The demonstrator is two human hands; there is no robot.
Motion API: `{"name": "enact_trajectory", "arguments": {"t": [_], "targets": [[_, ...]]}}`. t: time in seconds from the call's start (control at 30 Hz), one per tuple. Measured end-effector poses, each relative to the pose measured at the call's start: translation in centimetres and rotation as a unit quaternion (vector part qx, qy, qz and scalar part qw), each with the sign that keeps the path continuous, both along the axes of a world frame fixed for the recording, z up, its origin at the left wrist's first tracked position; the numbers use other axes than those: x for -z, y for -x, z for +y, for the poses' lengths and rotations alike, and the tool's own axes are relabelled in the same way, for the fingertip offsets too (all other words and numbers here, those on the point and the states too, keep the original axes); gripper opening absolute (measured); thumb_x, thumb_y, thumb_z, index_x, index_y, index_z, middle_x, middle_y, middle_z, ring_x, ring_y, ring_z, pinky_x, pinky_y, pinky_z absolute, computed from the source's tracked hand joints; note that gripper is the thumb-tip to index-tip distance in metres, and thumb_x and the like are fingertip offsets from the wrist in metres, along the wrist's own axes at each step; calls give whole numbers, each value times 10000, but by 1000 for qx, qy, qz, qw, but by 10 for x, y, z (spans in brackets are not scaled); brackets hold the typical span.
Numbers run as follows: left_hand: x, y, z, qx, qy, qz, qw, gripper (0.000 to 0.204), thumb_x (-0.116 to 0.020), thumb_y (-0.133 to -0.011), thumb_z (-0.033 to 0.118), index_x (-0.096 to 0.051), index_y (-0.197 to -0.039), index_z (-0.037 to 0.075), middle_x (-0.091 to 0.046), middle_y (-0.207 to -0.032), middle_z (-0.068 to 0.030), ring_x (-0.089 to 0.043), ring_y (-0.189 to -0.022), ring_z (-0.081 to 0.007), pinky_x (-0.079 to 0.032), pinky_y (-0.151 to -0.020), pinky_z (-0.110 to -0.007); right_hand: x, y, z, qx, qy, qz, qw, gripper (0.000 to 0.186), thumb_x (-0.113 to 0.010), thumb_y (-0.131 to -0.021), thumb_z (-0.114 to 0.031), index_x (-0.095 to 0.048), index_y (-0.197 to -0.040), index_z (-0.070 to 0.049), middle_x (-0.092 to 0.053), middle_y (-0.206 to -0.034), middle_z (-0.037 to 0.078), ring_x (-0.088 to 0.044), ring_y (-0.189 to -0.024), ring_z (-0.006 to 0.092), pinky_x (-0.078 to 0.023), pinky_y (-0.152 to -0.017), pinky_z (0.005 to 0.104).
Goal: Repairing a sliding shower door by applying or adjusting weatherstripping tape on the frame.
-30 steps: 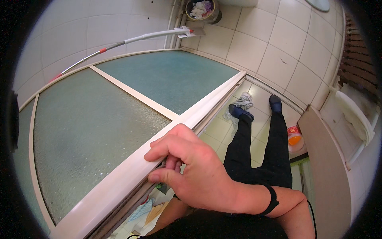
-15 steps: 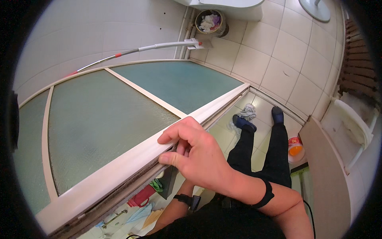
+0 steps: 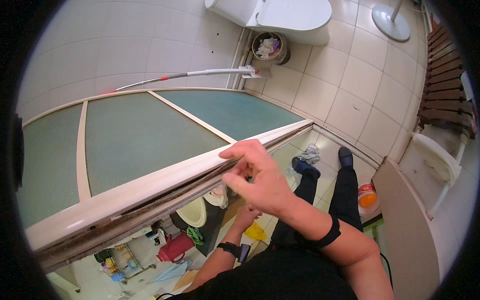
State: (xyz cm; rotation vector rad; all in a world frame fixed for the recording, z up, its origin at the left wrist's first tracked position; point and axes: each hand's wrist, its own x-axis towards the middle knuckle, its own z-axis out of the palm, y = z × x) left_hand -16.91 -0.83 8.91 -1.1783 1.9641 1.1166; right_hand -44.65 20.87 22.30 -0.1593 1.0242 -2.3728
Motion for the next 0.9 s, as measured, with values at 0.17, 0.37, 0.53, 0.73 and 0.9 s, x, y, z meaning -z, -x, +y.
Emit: {"name": "enact_trajectory", "arguments": {"t": [0.17,0.37,0.53,0.73,0.9], "targets": [[-1,5,4,-6,-10,-22,1000,231,-793,-955,198,-804,-1089,10,-790,-926,-42,-743,-829,-120,-599,-736,-314,38,4,36,12,-92,-29,995,317,-733,-960,-30,-696,-1275,-44,-641,-1128,26,-652,-903,99,-543,-767,265],[-17,30,20,-3,-29,29,999,233,-809,-956,233,-811,-1042,17,-784,-865,-29,-702,-770,-94,-563,-709,-272,110,14,86,18,-299,-64,952,203,-699,-972,-137,-746,-1116,-2,-709,-848,22,-663,-722,104,-537,-685,264],[-40,59,40,11,-23,73,997,183,-788,-973,153,-806,-1083,8,-783,-901,-31,-709,-813,-97,-570,-753,-268,176,13,130,13,-390,-80,917,219,-643,-953,-103,-748,-1109,10,-719,-826,53,-676,-695,125,-546,-626,290],[-70,89,62,39,-17,105,994,186,-799,-982,186,-788,-1023,5,-777,-864,-33,-708,-789,-94,-562,-729,-260,212,8,171,-35,-440,-137,887,257,-591,-924,-62,-756,-1115,-12,-730,-788,73,-671,-624,144,-528,-533,313],[-87,92,74,28,0,144,989,192,-804,-982,196,-781,-997,6,-774,-840,-38,-703,-762,-93,-561,-713,-263,216,15,188,-29,-442,-133,887,289,-595,-923,-87,-762,-1148,-15,-739,-795,71,-670,-619,149,-542,-542,324]]}}
